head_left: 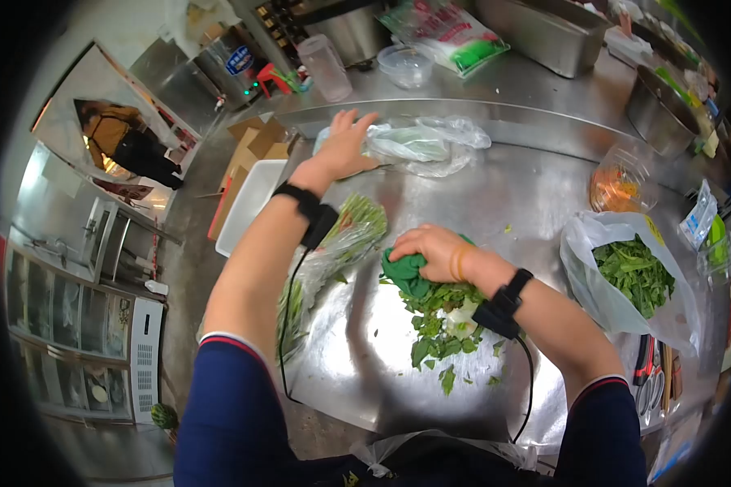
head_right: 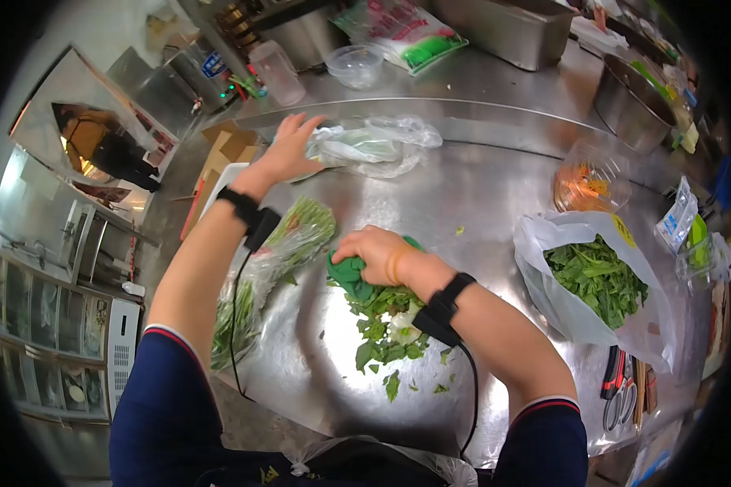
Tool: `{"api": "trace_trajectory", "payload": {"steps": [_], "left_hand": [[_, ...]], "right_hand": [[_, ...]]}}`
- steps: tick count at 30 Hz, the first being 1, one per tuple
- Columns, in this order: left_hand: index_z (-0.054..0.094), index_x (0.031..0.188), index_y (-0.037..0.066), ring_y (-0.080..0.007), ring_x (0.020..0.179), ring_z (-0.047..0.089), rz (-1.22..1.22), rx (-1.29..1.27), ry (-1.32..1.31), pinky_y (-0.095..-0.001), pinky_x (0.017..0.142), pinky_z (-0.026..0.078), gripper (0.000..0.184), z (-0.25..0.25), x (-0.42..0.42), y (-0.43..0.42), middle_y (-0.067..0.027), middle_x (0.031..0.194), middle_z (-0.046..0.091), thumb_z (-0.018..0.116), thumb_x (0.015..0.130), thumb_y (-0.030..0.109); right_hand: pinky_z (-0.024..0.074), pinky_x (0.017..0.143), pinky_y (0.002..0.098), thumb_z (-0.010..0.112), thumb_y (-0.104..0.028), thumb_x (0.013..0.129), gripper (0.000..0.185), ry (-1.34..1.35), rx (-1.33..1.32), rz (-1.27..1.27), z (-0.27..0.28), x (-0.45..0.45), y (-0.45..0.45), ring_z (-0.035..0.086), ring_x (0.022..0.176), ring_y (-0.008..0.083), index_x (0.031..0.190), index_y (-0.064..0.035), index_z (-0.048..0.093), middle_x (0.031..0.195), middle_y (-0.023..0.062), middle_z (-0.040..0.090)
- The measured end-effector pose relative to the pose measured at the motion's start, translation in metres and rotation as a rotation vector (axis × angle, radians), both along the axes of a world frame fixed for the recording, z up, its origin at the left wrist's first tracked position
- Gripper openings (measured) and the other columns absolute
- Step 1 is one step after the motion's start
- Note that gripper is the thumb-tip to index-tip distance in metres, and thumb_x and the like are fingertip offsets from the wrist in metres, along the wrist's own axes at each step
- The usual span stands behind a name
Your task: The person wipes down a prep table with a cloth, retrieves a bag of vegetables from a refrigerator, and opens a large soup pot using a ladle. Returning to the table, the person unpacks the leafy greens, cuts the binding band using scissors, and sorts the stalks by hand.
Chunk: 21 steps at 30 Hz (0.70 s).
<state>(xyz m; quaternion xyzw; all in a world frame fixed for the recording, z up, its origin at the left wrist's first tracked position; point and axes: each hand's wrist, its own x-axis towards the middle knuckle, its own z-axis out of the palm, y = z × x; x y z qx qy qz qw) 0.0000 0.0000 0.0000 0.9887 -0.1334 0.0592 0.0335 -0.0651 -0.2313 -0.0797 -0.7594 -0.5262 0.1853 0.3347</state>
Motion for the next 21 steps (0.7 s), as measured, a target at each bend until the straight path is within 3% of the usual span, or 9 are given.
{"api": "trace_trajectory", "payload": {"steps": [2,4,5,9,11,13,16,18,21], "left_hand": [[0.032,0.131,0.011,-0.0394,0.125,0.022,0.022,0.148,-0.072,-0.0408,0.101,0.027,0.081,0.008,-0.027,0.022,-0.0261,0.134,0.025,0.071,0.062,0.032],[0.033,0.128,0.003,-0.0382,0.122,0.030,0.088,-0.009,0.334,-0.0379,0.101,0.027,0.084,0.036,-0.104,0.043,-0.0285,0.127,0.033,0.071,0.061,0.036],[0.035,0.126,0.001,-0.0377,0.119,0.034,0.163,-0.071,0.378,-0.0374,0.099,0.029,0.084,0.029,-0.133,0.054,-0.0285,0.123,0.038,0.071,0.060,0.039],[0.040,0.121,0.001,-0.0339,0.111,0.044,0.363,-0.207,0.454,-0.0377,0.093,0.035,0.084,-0.022,-0.217,0.087,-0.0258,0.117,0.046,0.071,0.059,0.048],[0.041,0.119,0.002,-0.0319,0.105,0.049,0.427,-0.153,0.393,-0.0374,0.088,0.038,0.080,-0.018,-0.238,0.064,-0.0244,0.111,0.050,0.070,0.060,0.046],[0.043,0.118,0.003,-0.0298,0.100,0.053,0.483,-0.099,0.332,-0.0370,0.083,0.041,0.076,-0.009,-0.248,0.056,-0.0229,0.105,0.055,0.070,0.060,0.044],[0.045,0.113,0.004,-0.0278,0.090,0.058,0.608,-0.168,0.244,-0.0350,0.076,0.044,0.065,0.000,-0.273,0.065,-0.0194,0.097,0.058,0.070,0.061,0.035],[0.047,0.110,0.005,-0.0231,0.086,0.058,0.627,-0.457,0.088,-0.0313,0.074,0.044,0.056,0.012,-0.305,0.084,-0.0134,0.092,0.059,0.070,0.061,0.021],[0.047,0.108,0.002,-0.0186,0.084,0.056,0.632,-0.831,-0.054,-0.0294,0.076,0.043,0.054,0.022,-0.358,0.107,-0.0095,0.092,0.058,0.070,0.060,0.014]], "right_hand": [[0.0368,0.091,0.0371,0.055,-0.001,0.058,0.043,-0.115,0.279,-0.019,0.015,-0.004,-0.015,0.048,0.101,0.0287,0.098,-0.0136,0.061,0.110,0.0079,0.055],[0.0373,0.090,0.0353,0.054,0.001,0.057,0.043,-0.237,0.396,-0.106,0.076,-0.047,-0.044,0.048,0.100,0.0297,0.097,-0.0127,0.061,0.109,0.0079,0.055],[0.0377,0.090,0.0344,0.054,0.001,0.055,0.044,-0.232,0.395,-0.184,0.088,-0.048,-0.056,0.048,0.101,0.0298,0.097,-0.0119,0.061,0.110,0.0092,0.054],[0.0340,0.096,0.0312,0.049,0.002,0.056,0.047,0.048,0.446,-0.491,0.072,-0.013,-0.109,0.047,0.107,0.0260,0.102,-0.0045,0.057,0.112,0.0117,0.051],[0.0324,0.097,0.0333,0.054,-0.006,0.059,0.053,-0.055,0.187,-0.722,0.003,0.029,-0.146,0.045,0.110,0.0291,0.111,-0.0066,0.052,0.117,0.0135,0.049],[0.0295,0.099,0.0380,0.057,-0.014,0.062,0.067,-0.375,-0.327,-1.014,-0.058,0.035,-0.147,0.035,0.117,0.0362,0.127,-0.0124,0.039,0.129,0.0160,0.037],[0.0276,0.100,0.0394,0.057,-0.015,0.065,0.070,-0.303,-0.461,-1.014,-0.037,0.015,-0.107,0.029,0.120,0.0386,0.131,-0.0173,0.032,0.134,0.0159,0.030],[0.0279,0.099,0.0408,0.056,-0.014,0.067,0.068,-0.405,-0.339,-0.765,-0.045,0.024,-0.081,0.032,0.118,0.0391,0.131,-0.0181,0.033,0.130,0.0219,0.032],[0.0299,0.098,0.0410,0.057,-0.012,0.066,0.068,-0.359,-0.315,-0.607,-0.030,0.009,-0.013,0.035,0.116,0.0390,0.130,-0.0194,0.034,0.131,0.0207,0.032]]}}
